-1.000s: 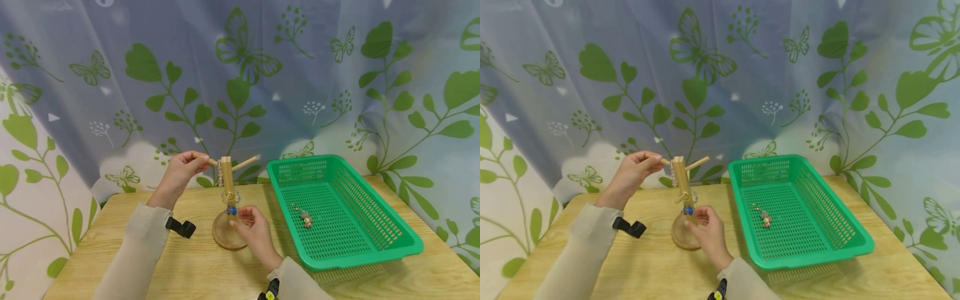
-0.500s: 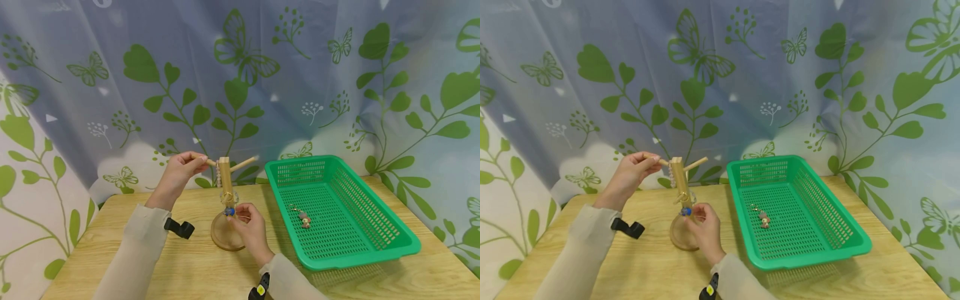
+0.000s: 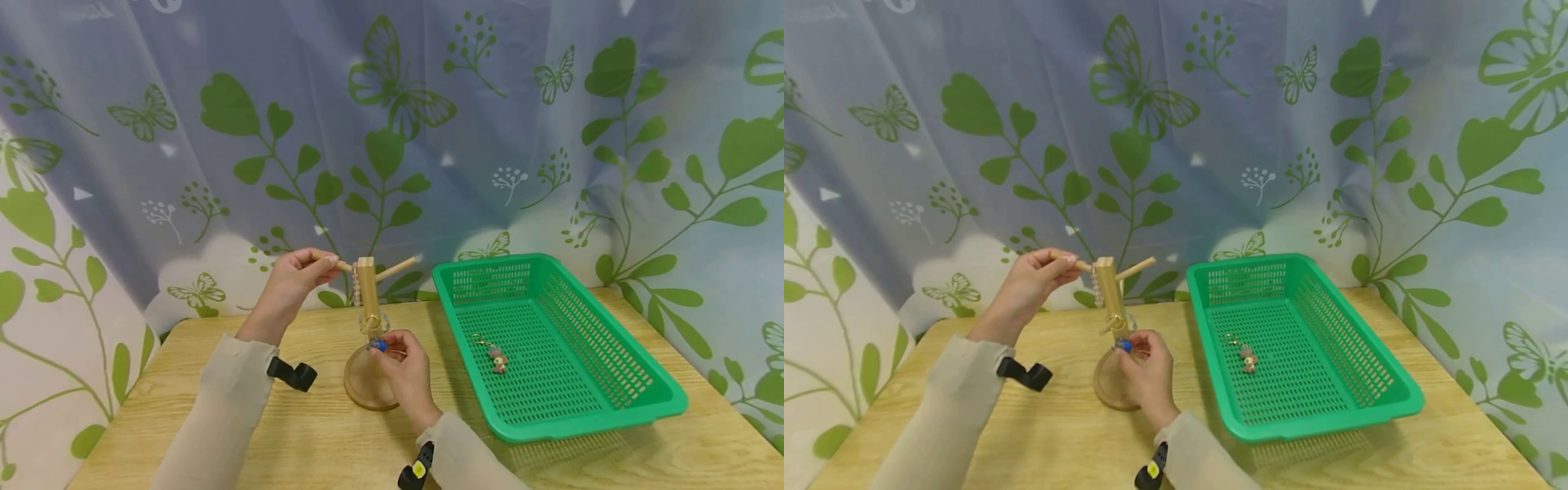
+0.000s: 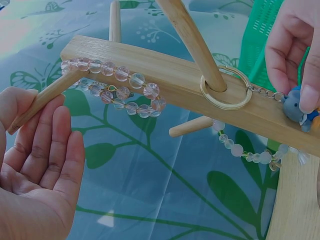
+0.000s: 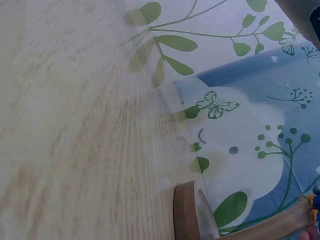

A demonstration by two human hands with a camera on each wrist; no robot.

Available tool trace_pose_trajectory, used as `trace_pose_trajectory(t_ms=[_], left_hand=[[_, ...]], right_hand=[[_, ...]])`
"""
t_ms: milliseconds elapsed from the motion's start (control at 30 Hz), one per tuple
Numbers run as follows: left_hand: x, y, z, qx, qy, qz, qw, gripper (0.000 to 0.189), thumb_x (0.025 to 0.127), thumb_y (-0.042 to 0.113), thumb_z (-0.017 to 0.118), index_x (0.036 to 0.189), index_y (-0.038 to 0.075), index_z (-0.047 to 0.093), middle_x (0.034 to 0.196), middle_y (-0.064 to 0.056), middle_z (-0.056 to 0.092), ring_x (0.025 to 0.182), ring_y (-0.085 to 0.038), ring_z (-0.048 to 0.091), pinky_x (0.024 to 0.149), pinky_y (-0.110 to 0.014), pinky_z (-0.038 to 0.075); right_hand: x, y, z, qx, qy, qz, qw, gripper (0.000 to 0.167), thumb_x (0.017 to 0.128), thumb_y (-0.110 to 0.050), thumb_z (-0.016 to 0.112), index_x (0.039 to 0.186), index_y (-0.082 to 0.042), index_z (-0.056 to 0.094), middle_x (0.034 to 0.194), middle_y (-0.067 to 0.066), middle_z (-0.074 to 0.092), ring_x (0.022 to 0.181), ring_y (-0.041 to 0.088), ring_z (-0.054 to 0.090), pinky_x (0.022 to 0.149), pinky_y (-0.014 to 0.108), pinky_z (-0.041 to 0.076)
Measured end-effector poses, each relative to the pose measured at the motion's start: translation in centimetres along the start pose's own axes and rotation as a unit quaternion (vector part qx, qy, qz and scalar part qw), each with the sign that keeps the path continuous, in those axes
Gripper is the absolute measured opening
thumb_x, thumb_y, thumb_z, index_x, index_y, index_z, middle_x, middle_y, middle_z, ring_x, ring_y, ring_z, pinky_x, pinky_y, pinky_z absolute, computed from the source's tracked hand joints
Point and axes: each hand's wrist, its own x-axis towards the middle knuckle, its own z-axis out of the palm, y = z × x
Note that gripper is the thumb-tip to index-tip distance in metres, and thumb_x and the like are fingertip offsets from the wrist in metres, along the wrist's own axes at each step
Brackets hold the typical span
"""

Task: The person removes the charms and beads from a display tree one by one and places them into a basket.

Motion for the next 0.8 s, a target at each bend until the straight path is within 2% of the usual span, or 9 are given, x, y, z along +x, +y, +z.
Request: trace_pose_trajectory(t_ms=[133,367,433,600,800], left_hand=[[0.0,-0.1,0.0,-0.003,0.0,0.003,1.0,0.007,0.092,0.012,0.062,0.087,0.011,0.066,0.087,0.002,0.065,0.078,-0.008,0.064,0.081,-0.023,0.052],[-0.1,-0.1,0.0,-0.007,-0.004,0.006,1.0,0.008,0.092,0.011,0.062,0.086,0.012,0.067,0.087,0.002,0.065,0.079,-0.009,0.064,0.081,-0.023,0.053],[0.0,-0.1,0.0,-0.008,-0.004,0.005,0.9999,0.008,0.092,0.011,0.062,0.086,0.012,0.067,0.087,0.001,0.065,0.079,-0.008,0.064,0.081,-0.023,0.053],[-0.1,0.0,0.0,-0.007,0.0,0.004,1.0,0.009,0.092,0.011,0.062,0.086,0.012,0.067,0.087,0.001,0.065,0.078,-0.009,0.064,0.08,-0.023,0.053],[-0.1,0.0,-0.1,0.0,-0.001,0.005,1.0,0.007,0.092,0.013,0.063,0.087,0.012,0.067,0.086,0.003,0.065,0.078,-0.008,0.064,0.081,-0.024,0.052]], right_hand=[[0.1,0.1,0.0,-0.003,0.001,-0.001,1.0,0.02,0.079,0.007,0.07,0.095,0.009,0.059,0.093,0.022,0.061,0.084,0.025,0.059,0.077,0.028,0.052],[1.0,3.2,0.0,-0.001,0.001,0.0,1.0,0.019,0.079,0.002,0.073,0.095,0.004,0.062,0.09,0.014,0.063,0.078,0.013,0.057,0.071,0.022,0.051],[1.0,3.4,-0.1,0.003,-0.002,-0.006,1.0,0.02,0.079,0.0,0.074,0.094,0.003,0.062,0.09,0.014,0.062,0.077,0.011,0.057,0.071,0.021,0.051],[0.7,2.8,-0.2,0.023,-0.017,-0.009,0.9995,0.02,0.078,0.0,0.075,0.093,0.004,0.061,0.09,0.015,0.062,0.076,0.01,0.056,0.07,0.022,0.05],[-0.2,-0.2,-0.5,0.037,-0.043,-0.007,0.9984,0.017,0.079,0.005,0.071,0.093,0.007,0.06,0.091,0.017,0.061,0.077,0.01,0.056,0.071,0.023,0.05]])
